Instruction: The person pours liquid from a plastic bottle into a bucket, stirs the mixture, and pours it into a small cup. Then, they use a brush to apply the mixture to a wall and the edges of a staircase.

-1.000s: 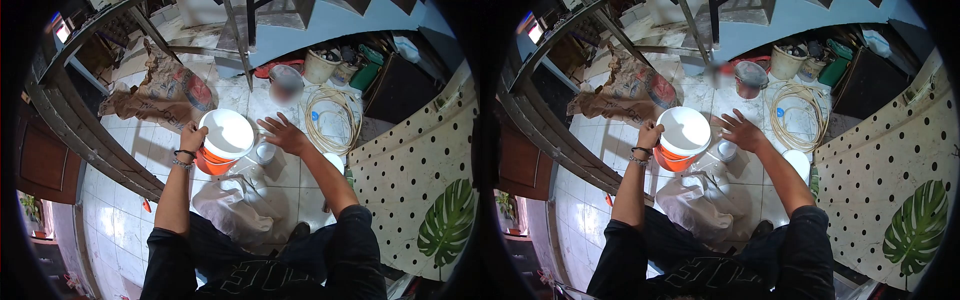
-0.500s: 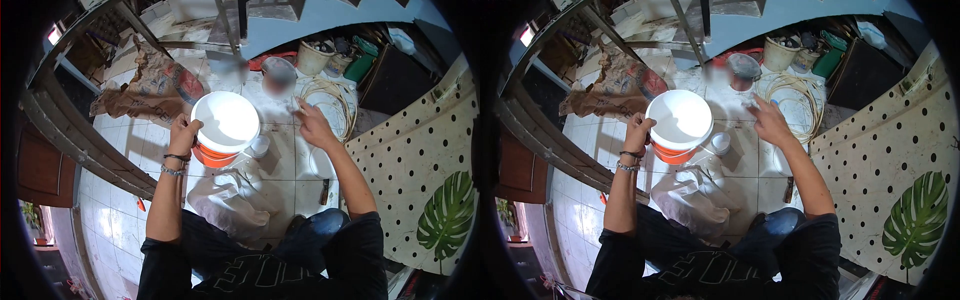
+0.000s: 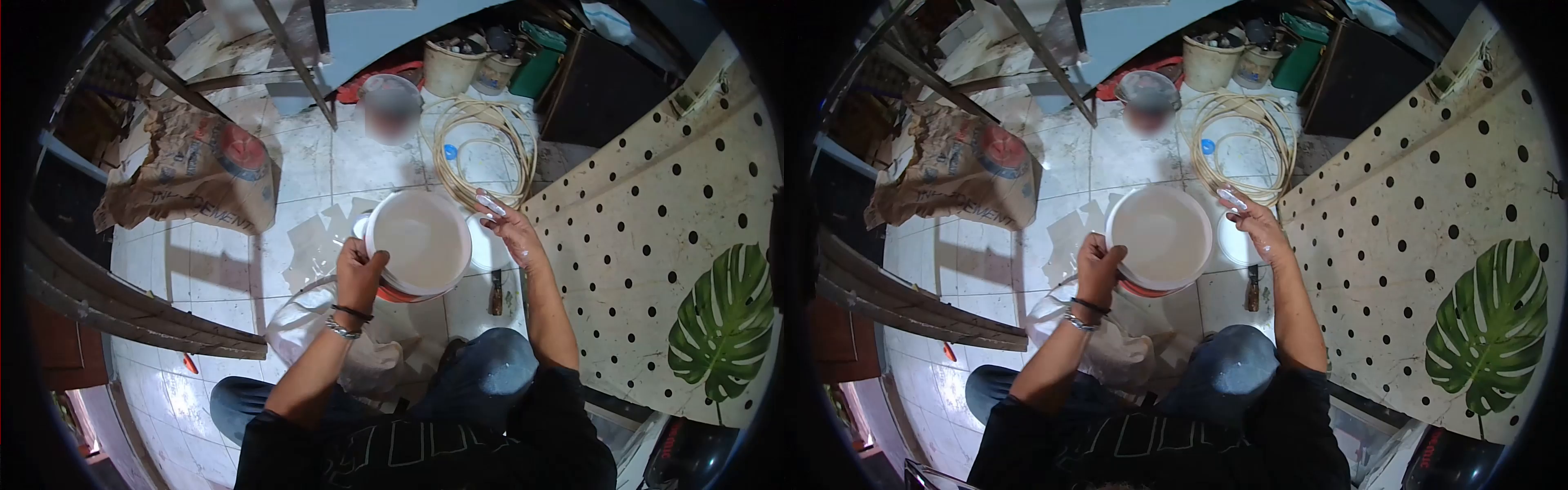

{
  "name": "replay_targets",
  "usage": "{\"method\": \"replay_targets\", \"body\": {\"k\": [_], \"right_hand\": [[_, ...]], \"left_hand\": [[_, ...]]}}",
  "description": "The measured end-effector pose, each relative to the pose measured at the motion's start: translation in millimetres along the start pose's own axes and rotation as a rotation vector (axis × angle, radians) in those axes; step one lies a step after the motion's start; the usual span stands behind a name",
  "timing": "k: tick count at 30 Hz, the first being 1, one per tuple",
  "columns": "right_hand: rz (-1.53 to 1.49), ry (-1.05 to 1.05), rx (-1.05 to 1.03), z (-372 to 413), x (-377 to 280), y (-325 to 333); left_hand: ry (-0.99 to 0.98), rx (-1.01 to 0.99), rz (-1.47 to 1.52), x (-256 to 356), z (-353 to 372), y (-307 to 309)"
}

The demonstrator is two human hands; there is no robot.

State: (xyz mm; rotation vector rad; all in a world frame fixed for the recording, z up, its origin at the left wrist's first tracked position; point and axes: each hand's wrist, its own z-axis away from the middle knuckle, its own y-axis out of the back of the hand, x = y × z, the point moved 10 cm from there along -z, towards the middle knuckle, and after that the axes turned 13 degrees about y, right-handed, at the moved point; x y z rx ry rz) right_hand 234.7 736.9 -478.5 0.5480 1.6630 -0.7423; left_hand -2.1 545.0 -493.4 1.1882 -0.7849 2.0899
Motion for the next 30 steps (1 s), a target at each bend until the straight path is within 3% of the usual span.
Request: {"method": "replay_targets", "body": {"k": [2, 5, 6, 9, 10, 13, 14, 17, 18, 21, 22, 23, 24, 26, 28, 30], "right_hand": [[0.083, -0.029, 0.064, 19.1, 6.8, 14.2], [0.547, 0.003, -0.038, 48.1, 32.5, 22.6], [0.565, -0.015, -0.08, 55.4, 35.8, 12.0], [1.081, 0.075, -0.29, 78.7, 42.6, -14.3], [1.129, -0.023, -0.274, 89.1, 49.5, -10.0], [1.213, 0.093, -0.247, 126.0, 60.4, 8.2], [1.224, 0.117, -0.141, 129.7, 54.0, 12.9], [1.683, 0.112, -0.082, 103.6, 37.9, -12.8], [1.77, 0.18, -0.215, 103.0, 55.8, -19.9], [1.576, 0.198, -0.274, 104.4, 55.5, -2.4], [1.405, 0.061, -0.105, 106.8, 72.8, 39.5], [1.22, 0.169, 0.161, 101.9, 62.1, 65.2], [1.196, -0.051, 0.265, 100.2, 90.2, 102.7], [1.314, -0.347, 0.17, 73.7, 125.8, 136.0], [1.417, -0.316, 0.073, 44.1, 170.9, 171.9], [1.471, -0.475, 0.008, 23.2, 189.7, 187.2]], "left_hand": [[0.038, 0.034, 0.056, -40.0, -5.2, -9.1], [0.025, 0.043, -0.005, -93.0, -19.3, -11.0], [0.073, 0.051, -0.044, -101.9, -17.9, -13.7], [0.17, 0.015, 0.045, -118.9, -14.6, -19.6], [0.213, 0.015, 0.013, -131.6, -17.7, -14.7], [0.162, -0.017, -0.105, -157.1, -29.5, -4.7], [0.192, -0.038, 0.004, -146.4, -23.7, -11.1], [0.266, -0.077, 0.024, -141.5, -22.1, -9.6], [0.192, -0.078, 0.016, -146.0, -27.9, -7.7], [0.147, -0.08, -0.027, -153.3, -38.4, 6.1], [0.175, -0.08, -0.044, -156.3, -40.8, 10.0], [0.164, -0.105, -0.041, -155.6, -42.6, 10.2], [0.153, -0.127, -0.039, -155.2, -43.9, 10.8], [0.145, -0.171, -0.093, -154.4, -43.6, 13.1], [0.143, -0.209, -0.201, -149.2, -43.0, 16.3], [0.234, -0.23, -0.2, -151.1, -39.3, 22.1]]}}
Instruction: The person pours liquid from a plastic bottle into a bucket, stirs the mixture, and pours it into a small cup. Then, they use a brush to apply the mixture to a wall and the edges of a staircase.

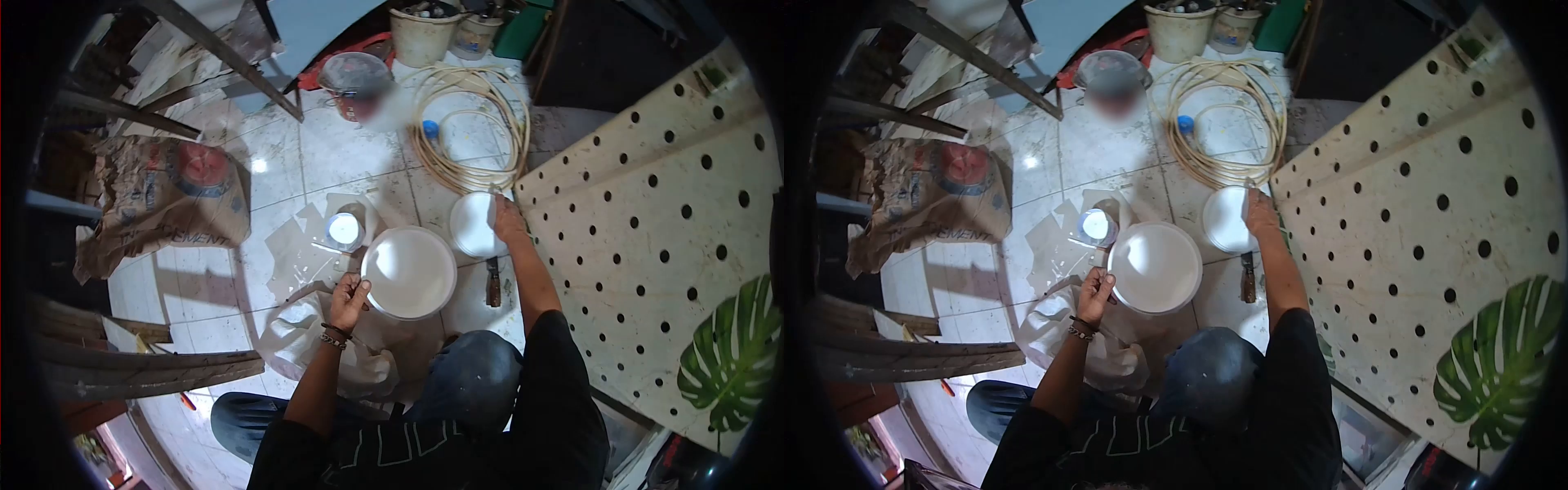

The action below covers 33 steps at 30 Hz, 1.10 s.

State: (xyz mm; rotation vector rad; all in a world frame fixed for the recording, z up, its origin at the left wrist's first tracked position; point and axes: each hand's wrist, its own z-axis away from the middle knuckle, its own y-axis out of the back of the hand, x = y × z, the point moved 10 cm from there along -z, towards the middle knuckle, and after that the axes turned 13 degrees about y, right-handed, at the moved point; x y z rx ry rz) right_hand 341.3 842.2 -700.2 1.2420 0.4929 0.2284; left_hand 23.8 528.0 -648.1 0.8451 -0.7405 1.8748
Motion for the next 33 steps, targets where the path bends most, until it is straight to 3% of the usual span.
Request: {"method": "replay_targets", "body": {"k": [4, 7, 14, 17, 18, 19, 21, 25, 28, 31, 33], "right_hand": [[0.092, -0.101, -0.127, -21.2, -2.0, -5.5], [-0.038, -0.101, -0.165, -21.8, -8.9, 4.8], [-0.236, 0.322, 0.787, 44.9, -77.2, 204.8], [-0.673, 0.197, 0.74, 64.3, -62.2, 194.7], [-1.014, 0.076, 0.54, 74.3, -80.9, 173.8], [-0.954, 0.054, 0.406, 84.6, -98.9, 154.1], [-0.838, 0.23, 0.356, 94.5, -115.5, 95.2], [-0.863, 0.105, 0.191, 113.9, -127.8, 41.0], [-0.7, 0.223, 0.317, 117.8, -152.9, 56.9], [-0.513, 0.389, 0.551, 121.0, -182.1, 61.9], [-0.579, 0.372, 0.524, 117.5, -192.9, 59.9]], "left_hand": [[-0.012, -0.011, -0.017, -1.4, 6.1, 2.6], [-0.011, -0.028, -0.021, -2.8, 7.3, 0.3], [0.02, -0.022, -0.01, -6.2, -2.9, 6.0], [0.0, 0.002, -0.045, 1.7, -1.8, 3.9], [-0.016, -0.004, -0.058, 3.2, -1.3, 3.8], [-0.008, 0.015, -0.058, 1.9, -1.0, 6.2], [0.003, 0.066, -0.053, 0.2, -1.1, 9.6], [-0.12, 0.132, -0.257, 17.0, 6.4, 0.7], [-0.097, 0.305, -0.493, 36.1, 19.8, -1.3], [-0.074, 0.348, -0.57, 37.3, 23.3, -4.4], [-0.047, 0.352, -0.604, 44.5, 27.9, -8.8]]}}
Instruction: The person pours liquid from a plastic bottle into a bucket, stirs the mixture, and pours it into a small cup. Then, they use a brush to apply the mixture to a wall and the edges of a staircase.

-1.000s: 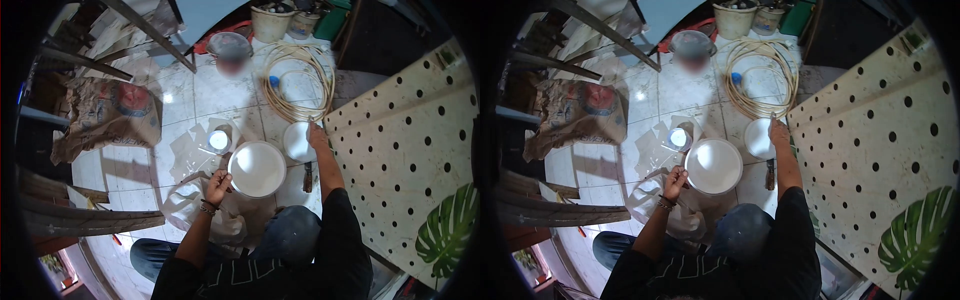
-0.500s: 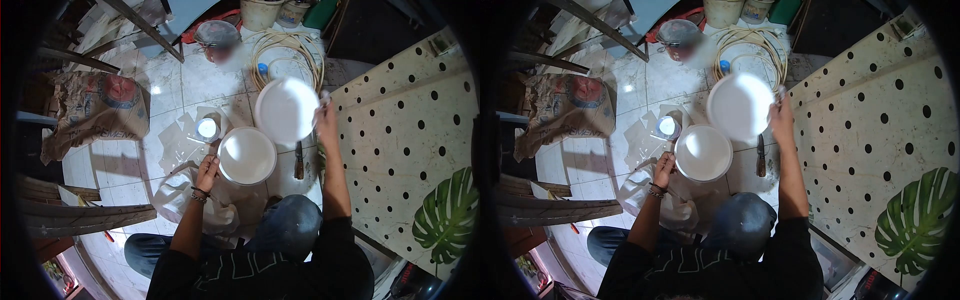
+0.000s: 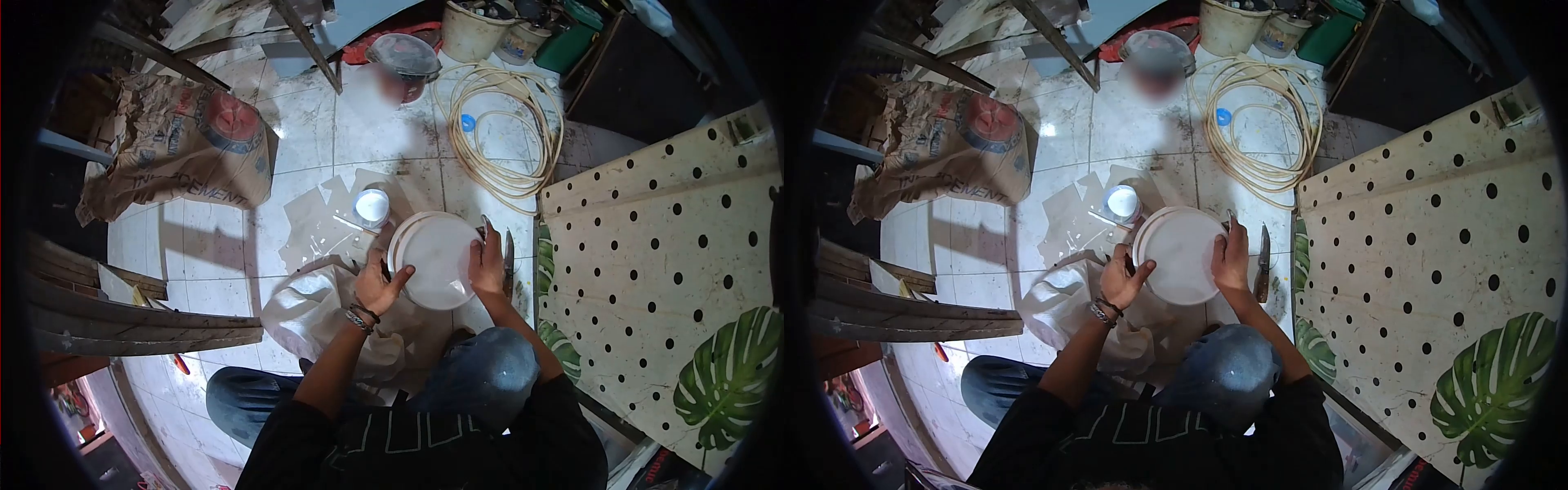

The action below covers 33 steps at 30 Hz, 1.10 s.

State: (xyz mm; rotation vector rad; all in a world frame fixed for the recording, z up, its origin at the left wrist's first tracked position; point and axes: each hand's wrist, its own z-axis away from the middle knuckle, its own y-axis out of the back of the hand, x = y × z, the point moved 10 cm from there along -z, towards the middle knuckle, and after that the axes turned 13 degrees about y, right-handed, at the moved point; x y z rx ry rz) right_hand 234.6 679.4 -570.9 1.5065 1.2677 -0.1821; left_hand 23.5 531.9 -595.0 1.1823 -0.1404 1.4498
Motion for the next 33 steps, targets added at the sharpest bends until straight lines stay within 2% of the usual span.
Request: {"method": "replay_targets", "body": {"k": [2, 5, 8, 9, 11, 13, 16, 17, 20, 23, 25, 26, 28, 31, 33], "right_hand": [[0.007, 0.013, -0.033, -6.6, -2.1, -8.6], [0.145, 0.098, -0.185, -14.5, -4.5, -28.5], [0.474, 0.33, -0.325, -42.4, -67.7, -27.6], [0.351, 0.353, -0.346, -51.0, -79.3, -31.2], [0.338, 0.477, -0.333, -79.6, -122.5, -26.9], [0.309, 0.572, -0.284, -104.4, -148.7, -24.4], [0.311, 0.556, -0.423, -87.7, -116.6, -74.6], [0.387, 0.513, -0.627, -71.9, -91.2, -102.3], [0.357, 0.53, -0.537, -81.1, -102.4, -96.3], [0.264, 0.541, -0.35, -91.1, -107.5, -68.7], [0.19, 0.273, -0.411, -88.2, -67.0, -65.3], [0.154, 0.141, -0.43, -87.7, -45.2, -63.7], [0.164, 0.155, -0.428, -92.7, -30.1, -64.1], [0.207, 0.051, -0.537, -83.0, -16.0, -68.3], [0.242, -0.025, -0.6, -79.3, -4.9, -68.6]], "left_hand": [[0.051, -0.004, -0.012, 0.4, -3.4, -0.3], [-0.006, 0.01, 0.023, 0.6, -8.0, -1.9], [0.008, 0.026, 0.005, -6.6, -11.0, -7.2], [-0.018, 0.043, 0.046, -6.0, -10.9, -6.8], [-0.071, 0.076, 0.123, -3.6, -9.3, -5.4], [-0.045, 0.05, 0.123, -4.4, -7.9, -7.1], [-0.042, 0.049, 0.126, -10.9, -7.4, -10.1], [-0.045, 0.052, 0.109, -9.9, -5.6, -9.8], [-0.04, 0.069, 0.105, -5.1, 0.1, -3.9], [-0.05, 0.087, 0.133, 0.2, -3.0, -6.2], [-0.031, 0.124, 0.159, -13.3, -2.8, -16.1], [-0.048, 0.207, 0.14, -9.4, 1.5, -12.2], [-0.091, 0.372, 0.099, 2.7, 9.6, -6.5], [0.029, 0.283, 0.077, 19.3, -3.2, -8.7], [-0.001, 0.341, 0.032, 38.9, -9.2, -7.7]]}}
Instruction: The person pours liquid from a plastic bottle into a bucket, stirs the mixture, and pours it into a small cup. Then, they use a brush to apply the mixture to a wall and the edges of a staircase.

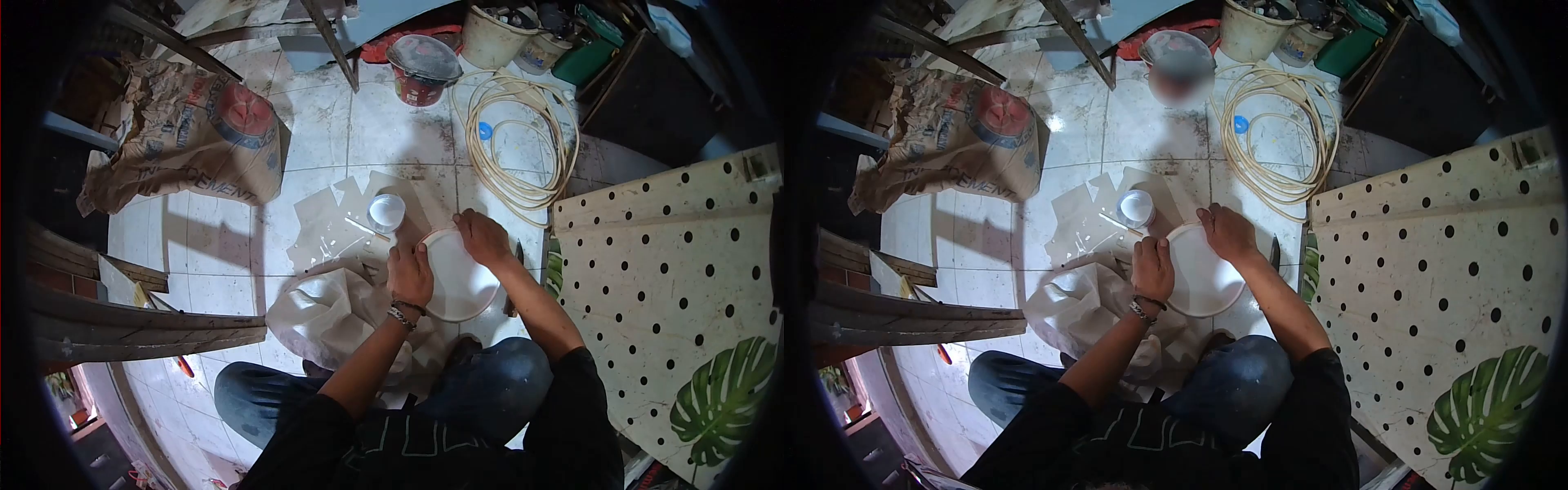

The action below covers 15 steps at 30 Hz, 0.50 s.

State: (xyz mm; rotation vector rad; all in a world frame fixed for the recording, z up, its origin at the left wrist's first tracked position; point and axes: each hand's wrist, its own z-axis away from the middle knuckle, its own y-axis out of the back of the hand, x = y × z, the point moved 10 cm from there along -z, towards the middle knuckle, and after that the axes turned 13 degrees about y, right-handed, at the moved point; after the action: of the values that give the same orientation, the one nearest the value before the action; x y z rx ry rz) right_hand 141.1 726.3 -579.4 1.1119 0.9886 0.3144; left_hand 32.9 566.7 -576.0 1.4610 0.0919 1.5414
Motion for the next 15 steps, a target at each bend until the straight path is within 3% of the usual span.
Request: {"method": "replay_targets", "body": {"k": [5, 8, 12, 15], "right_hand": [[-0.014, -0.085, -0.102, -0.1, 9.6, -10.2], [-0.003, -0.05, -0.01, 2.0, 3.1, -0.8], [-0.004, -0.062, -0.039, 3.1, 4.8, 0.8], [-0.104, -0.069, 0.091, 27.5, 8.1, 13.6]], "left_hand": [[-0.021, -0.088, -0.037, 0.0, -13.5, -18.9], [-0.132, -0.073, 0.018, 1.9, -12.1, -19.7], [-0.156, -0.04, 0.032, 4.4, -11.5, -14.9], [-0.017, -0.055, 0.075, -11.7, -12.9, -17.0]]}}
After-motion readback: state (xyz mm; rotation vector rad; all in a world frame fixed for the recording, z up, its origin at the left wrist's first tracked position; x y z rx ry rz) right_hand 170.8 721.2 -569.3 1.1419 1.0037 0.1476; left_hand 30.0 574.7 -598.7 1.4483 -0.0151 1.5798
